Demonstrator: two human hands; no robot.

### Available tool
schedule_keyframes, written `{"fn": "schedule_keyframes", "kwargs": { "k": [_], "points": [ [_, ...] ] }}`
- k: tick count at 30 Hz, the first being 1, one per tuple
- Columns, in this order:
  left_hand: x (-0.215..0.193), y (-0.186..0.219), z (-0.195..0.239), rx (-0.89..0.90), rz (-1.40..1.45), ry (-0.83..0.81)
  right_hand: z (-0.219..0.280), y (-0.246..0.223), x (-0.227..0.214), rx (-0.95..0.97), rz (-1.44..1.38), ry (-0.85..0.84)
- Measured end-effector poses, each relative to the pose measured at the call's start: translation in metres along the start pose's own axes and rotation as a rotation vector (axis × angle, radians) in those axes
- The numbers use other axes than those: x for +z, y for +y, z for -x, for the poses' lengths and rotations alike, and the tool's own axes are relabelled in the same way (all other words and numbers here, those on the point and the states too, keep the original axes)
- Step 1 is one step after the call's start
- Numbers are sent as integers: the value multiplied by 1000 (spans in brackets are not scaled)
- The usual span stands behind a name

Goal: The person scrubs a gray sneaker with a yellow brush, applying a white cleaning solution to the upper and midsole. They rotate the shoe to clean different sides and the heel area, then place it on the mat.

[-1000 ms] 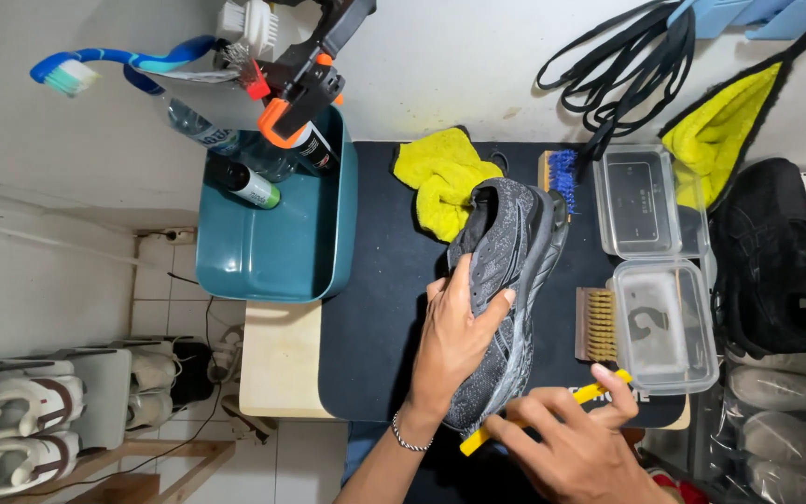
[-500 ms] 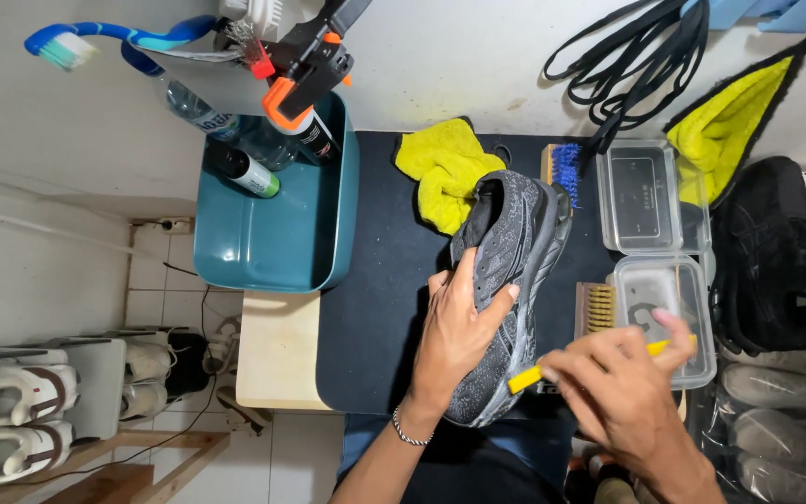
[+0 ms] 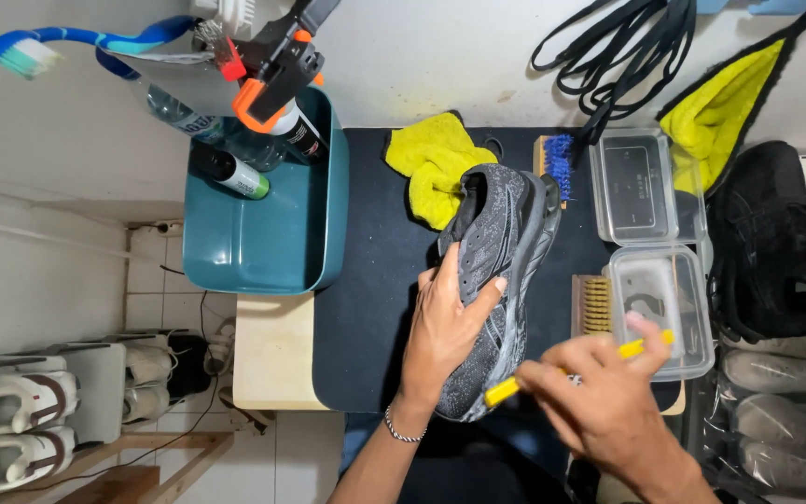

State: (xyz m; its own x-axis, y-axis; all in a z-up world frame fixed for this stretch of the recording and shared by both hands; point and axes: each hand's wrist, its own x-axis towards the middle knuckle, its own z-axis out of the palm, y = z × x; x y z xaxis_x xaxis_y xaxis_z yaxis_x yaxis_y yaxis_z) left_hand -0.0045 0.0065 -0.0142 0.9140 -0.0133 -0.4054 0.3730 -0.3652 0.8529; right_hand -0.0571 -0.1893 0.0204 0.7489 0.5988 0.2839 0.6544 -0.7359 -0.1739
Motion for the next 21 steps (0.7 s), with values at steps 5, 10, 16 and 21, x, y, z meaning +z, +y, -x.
{"fn": "schedule_keyframes", "kwargs": {
  "k": [5, 10, 16, 21],
  "points": [
    [-1, 5, 3, 38, 13, 6, -1, -22, 0, -79, -53, 10],
    [2, 3, 4, 29, 23, 16, 2, -12, -3, -28, -11, 19],
    [6, 7, 3, -44, 75, 28, 24, -48, 10, 52, 33, 111],
    [3, 15, 9, -33, 88, 30, 22, -34, 5, 109, 125, 250]
  ]
}}
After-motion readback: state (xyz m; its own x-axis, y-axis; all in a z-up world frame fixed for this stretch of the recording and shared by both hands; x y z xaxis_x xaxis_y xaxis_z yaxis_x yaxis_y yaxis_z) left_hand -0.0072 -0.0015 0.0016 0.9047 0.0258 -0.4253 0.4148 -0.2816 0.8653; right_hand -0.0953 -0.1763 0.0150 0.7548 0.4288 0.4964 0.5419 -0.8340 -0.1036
